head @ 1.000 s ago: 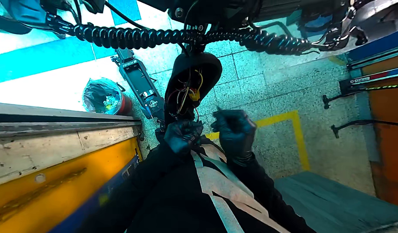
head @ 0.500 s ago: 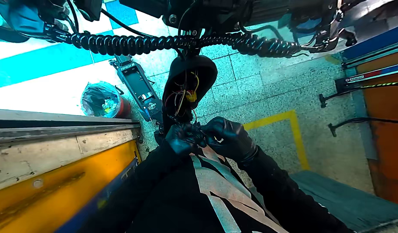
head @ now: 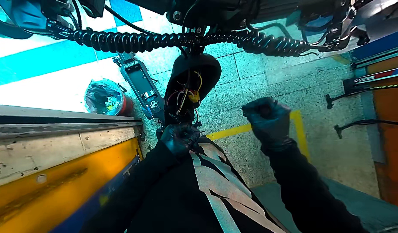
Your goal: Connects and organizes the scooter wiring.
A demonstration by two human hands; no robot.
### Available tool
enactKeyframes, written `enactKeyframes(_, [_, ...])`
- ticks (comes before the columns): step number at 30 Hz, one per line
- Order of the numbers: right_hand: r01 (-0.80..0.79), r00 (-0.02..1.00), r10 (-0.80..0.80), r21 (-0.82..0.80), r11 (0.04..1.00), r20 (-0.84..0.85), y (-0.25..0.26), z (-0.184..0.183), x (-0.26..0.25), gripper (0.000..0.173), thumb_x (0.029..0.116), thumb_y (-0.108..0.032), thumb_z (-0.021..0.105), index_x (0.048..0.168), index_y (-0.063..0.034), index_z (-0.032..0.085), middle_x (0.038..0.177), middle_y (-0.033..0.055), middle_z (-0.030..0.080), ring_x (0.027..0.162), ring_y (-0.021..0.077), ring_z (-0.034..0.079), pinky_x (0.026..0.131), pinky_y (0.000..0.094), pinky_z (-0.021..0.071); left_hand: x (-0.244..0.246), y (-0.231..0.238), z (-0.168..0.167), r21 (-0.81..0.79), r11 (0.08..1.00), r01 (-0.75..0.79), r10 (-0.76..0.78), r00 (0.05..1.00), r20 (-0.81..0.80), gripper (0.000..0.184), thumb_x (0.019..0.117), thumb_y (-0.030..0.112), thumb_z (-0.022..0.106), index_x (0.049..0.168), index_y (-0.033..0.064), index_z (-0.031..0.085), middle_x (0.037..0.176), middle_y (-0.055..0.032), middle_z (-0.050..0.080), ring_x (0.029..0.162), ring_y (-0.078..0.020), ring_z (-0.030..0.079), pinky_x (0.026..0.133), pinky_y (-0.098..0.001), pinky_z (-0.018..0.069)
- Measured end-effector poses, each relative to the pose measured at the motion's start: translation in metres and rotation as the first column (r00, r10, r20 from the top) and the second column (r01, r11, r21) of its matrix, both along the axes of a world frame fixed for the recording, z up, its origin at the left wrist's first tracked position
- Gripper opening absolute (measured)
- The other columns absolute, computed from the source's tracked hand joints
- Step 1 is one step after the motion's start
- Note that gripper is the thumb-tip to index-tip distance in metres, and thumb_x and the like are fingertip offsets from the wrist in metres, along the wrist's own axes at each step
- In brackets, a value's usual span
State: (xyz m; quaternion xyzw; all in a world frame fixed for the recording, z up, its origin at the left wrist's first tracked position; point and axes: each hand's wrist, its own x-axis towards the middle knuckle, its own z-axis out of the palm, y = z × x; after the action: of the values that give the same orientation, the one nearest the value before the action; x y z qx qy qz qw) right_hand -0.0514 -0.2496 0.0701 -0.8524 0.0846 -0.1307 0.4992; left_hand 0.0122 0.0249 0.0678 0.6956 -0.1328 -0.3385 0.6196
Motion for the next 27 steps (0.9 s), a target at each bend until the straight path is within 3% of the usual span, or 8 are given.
enactKeyframes(1, [-0.023, 0.999, 0.026, 0.076, 0.997, -0.035, 0.004, 0.009, -0.001, 0.010, 0.0887, -0.005, 0.065, 0.098, -0.0029, 0.068, 0.092, -0.0017, 0.072, 0.078, 0.0013, 0.067, 0.070, 0.0213, 0.0589, -0.001, -0.004, 0.004, 0.009, 1.000, 0.021, -0.020, 1.000, -0.009, 0.006, 0.0935, 0.001, 0.068, 0.098, -0.0006, 0.072, 0.077, -0.0022, 0.071, 0.065, -0.0041, 0.066, 0.063, -0.0228, 0.0592])
enactKeyframes(5, [-0.184, 0.944, 0.239, 0.239, 0.954, -0.229, 0.042, 0.016, -0.006, 0.012, 0.0926, -0.010, 0.067, 0.101, -0.0036, 0.073, 0.089, 0.0010, 0.074, 0.075, 0.0056, 0.069, 0.068, 0.0252, 0.0604, -0.002, -0.011, 0.002, 0.005, 0.997, 0.073, -0.073, 0.990, 0.117, 0.009, 0.0912, 0.005, 0.073, 0.099, 0.0023, 0.074, 0.086, -0.0039, 0.074, 0.075, -0.0079, 0.071, 0.072, -0.0285, 0.0631])
enactKeyframes(8, [-0.218, 0.920, 0.303, 0.318, 0.923, -0.247, 0.064, 0.007, -0.013, 0.010, 0.0891, -0.006, 0.069, 0.098, -0.0050, 0.073, 0.084, -0.0014, 0.072, 0.071, 0.0012, 0.066, 0.066, 0.0205, 0.0580, -0.005, -0.008, -0.005, -0.023, 0.997, 0.074, -0.068, 0.977, 0.203, 0.010, 0.0908, 0.005, 0.073, 0.101, 0.0008, 0.074, 0.087, -0.0052, 0.074, 0.076, -0.0082, 0.071, 0.073, -0.0283, 0.0631])
enactKeyframes(16, [-0.181, 0.966, 0.206, 0.161, 0.970, -0.157, 0.083, -0.008, -0.023, 0.007, 0.0887, -0.007, 0.064, 0.091, -0.0049, 0.070, 0.075, -0.0006, 0.065, 0.063, 0.0019, 0.061, 0.057, 0.0197, 0.0532, -0.007, -0.011, -0.004, 0.032, 0.997, 0.072, -0.078, 0.943, 0.323, 0.010, 0.0902, 0.004, 0.072, 0.099, 0.0001, 0.074, 0.086, -0.0067, 0.074, 0.076, -0.0080, 0.071, 0.074, -0.0279, 0.0618])
enactKeyframes(21, [-0.222, 0.956, 0.234, 0.085, 0.971, -0.179, 0.083, -0.007, -0.020, 0.009, 0.0887, -0.011, 0.065, 0.089, -0.0058, 0.072, 0.074, -0.0002, 0.066, 0.061, 0.0027, 0.059, 0.056, 0.0212, 0.0514, -0.004, -0.009, -0.012, 0.148, 0.975, 0.164, -0.219, 0.815, 0.537, 0.013, 0.0862, 0.008, 0.073, 0.098, 0.0029, 0.074, 0.084, -0.0100, 0.074, 0.076, -0.0193, 0.073, 0.072, -0.0431, 0.0611])
enactKeyframes(27, [-0.270, 0.956, 0.263, -0.042, 0.962, -0.128, 0.085, -0.027, -0.022, 0.017, 0.0835, -0.018, 0.073, 0.072, -0.0067, 0.067, 0.071, 0.0036, 0.062, 0.066, 0.0120, 0.060, 0.058, 0.0305, 0.0504, 0.002, -0.007, -0.009, 0.304, 0.888, 0.346, -0.452, 0.780, 0.434, 0.013, 0.0819, 0.008, 0.074, 0.095, 0.0052, 0.073, 0.082, -0.0121, 0.072, 0.078, -0.0289, 0.072, 0.071, -0.0544, 0.0579])
